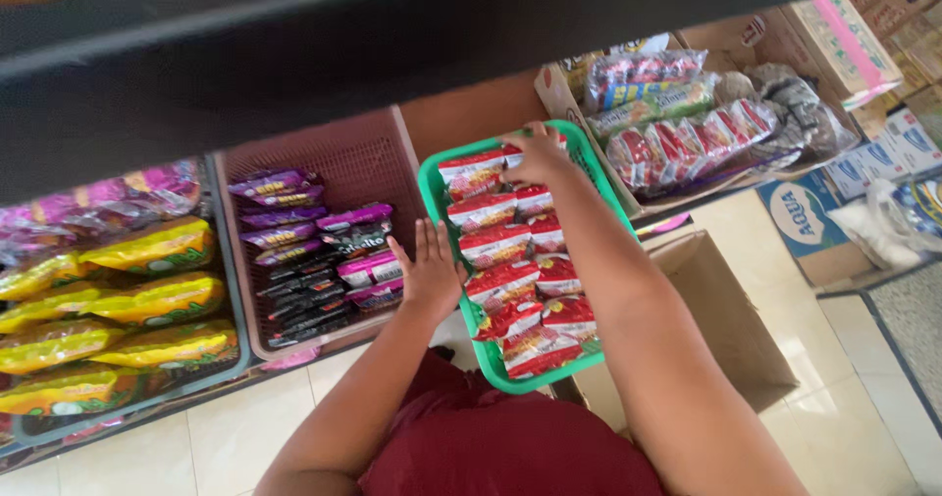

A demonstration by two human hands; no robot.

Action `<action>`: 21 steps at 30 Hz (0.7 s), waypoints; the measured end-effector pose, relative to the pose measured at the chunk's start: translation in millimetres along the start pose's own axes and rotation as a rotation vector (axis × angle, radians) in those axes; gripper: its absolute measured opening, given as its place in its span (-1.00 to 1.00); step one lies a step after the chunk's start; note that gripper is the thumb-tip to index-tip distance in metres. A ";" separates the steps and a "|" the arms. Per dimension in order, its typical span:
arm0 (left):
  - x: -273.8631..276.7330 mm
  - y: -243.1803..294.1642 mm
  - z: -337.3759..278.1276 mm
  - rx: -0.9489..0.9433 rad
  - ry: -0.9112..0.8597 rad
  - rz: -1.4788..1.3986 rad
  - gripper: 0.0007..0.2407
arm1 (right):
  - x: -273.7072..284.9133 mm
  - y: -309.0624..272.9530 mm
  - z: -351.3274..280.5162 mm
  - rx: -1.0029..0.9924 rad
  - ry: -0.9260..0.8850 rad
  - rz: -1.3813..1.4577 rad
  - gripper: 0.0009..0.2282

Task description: The person takes packets of instant noodles from a cardboard box and arranges them in a green plastic basket on a grocery store shelf, then moves a small wooden stool and carries an empty box.

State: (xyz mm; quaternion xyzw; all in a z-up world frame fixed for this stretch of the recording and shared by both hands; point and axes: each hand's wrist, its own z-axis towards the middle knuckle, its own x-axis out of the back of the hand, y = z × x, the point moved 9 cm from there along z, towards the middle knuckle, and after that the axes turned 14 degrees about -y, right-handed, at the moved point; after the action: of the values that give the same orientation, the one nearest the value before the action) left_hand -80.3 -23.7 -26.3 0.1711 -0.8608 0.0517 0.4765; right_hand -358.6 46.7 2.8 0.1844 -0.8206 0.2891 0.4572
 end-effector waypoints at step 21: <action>-5.6 -1.7 7.3 -0.025 0.194 -0.001 -0.33 | -58.1 -20.2 30.0 0.382 0.122 -0.122 -0.54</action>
State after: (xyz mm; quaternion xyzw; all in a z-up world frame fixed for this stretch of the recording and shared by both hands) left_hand -82.8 -25.7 -35.1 0.1596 -0.8112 0.0571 0.5596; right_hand -336.6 14.2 -53.3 0.2990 -0.7090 0.4219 0.4795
